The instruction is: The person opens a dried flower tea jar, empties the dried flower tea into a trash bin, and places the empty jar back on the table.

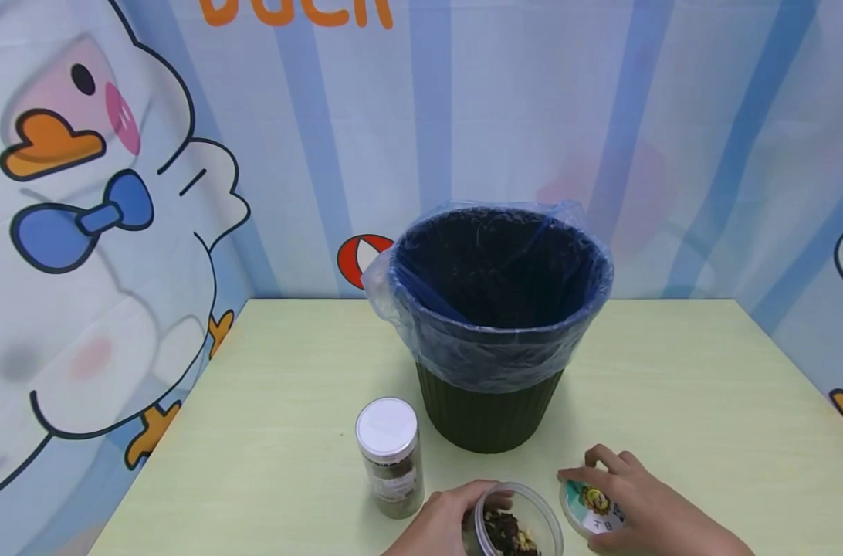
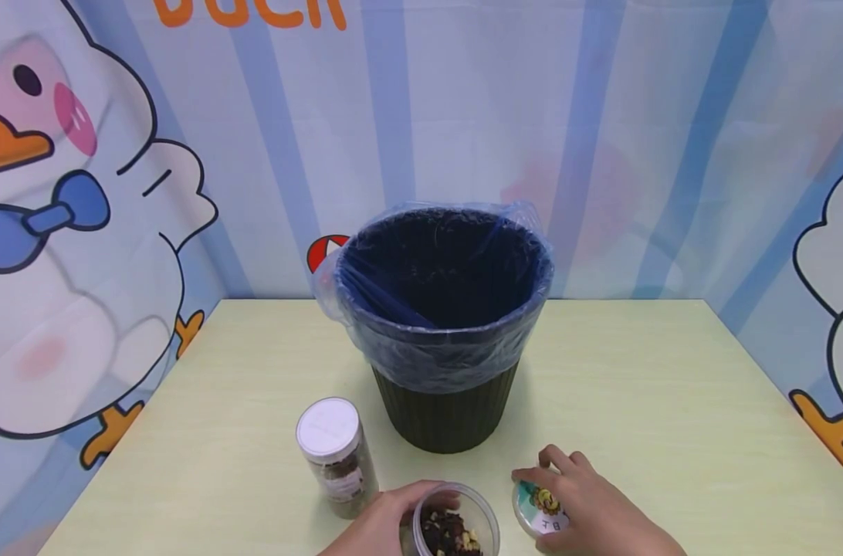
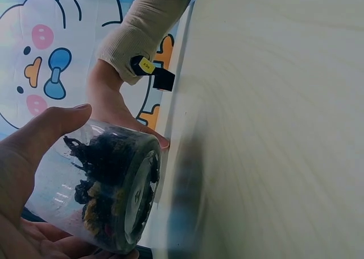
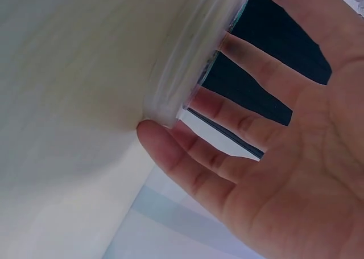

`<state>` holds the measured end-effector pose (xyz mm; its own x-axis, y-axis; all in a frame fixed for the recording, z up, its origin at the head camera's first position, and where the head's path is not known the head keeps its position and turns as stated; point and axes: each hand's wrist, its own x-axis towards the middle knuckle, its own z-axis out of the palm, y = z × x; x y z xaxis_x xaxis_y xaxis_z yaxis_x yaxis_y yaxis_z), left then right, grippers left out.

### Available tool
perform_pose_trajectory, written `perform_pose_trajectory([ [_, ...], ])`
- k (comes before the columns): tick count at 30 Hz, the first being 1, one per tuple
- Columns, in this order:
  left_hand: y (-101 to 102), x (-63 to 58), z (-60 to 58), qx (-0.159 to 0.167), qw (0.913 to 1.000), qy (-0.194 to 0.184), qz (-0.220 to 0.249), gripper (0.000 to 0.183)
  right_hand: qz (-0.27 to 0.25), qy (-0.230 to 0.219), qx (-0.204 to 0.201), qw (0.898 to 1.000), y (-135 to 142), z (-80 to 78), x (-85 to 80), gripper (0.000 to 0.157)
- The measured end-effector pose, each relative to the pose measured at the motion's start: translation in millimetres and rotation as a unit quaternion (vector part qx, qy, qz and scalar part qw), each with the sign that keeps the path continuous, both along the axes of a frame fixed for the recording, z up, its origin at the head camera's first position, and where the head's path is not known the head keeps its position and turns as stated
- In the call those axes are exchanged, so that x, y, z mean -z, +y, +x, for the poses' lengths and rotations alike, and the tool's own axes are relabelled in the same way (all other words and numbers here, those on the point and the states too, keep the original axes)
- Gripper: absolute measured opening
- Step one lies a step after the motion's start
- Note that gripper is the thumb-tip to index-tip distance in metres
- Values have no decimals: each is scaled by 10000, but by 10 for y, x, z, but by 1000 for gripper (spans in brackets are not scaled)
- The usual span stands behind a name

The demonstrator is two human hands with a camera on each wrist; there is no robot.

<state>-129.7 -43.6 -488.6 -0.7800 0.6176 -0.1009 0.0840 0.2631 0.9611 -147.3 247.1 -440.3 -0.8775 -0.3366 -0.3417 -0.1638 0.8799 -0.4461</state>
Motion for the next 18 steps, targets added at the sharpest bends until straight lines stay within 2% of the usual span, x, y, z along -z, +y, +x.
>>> perform_pose_trajectory([
  [3,-6,48,-5,34,9999,114,105,65,-35,-11,12,10000,13,-1,15,69],
  [4,-4,29,1,31,9999,104,93,65,-48,-24,7,10000,19,-1,20,69],
  [10,19,-270,85,-60,9999,-51,-108,63,-234,-128,-93,9996,69,10,20,72],
  [15,14,-325,110,73,9998,148,-115,62,-388,-89,-282,9988,106,29,-13,71],
  [18,12,-449,154,62,10000,15,-53,61,-471,7,-415,9980,127,37,-32,69],
])
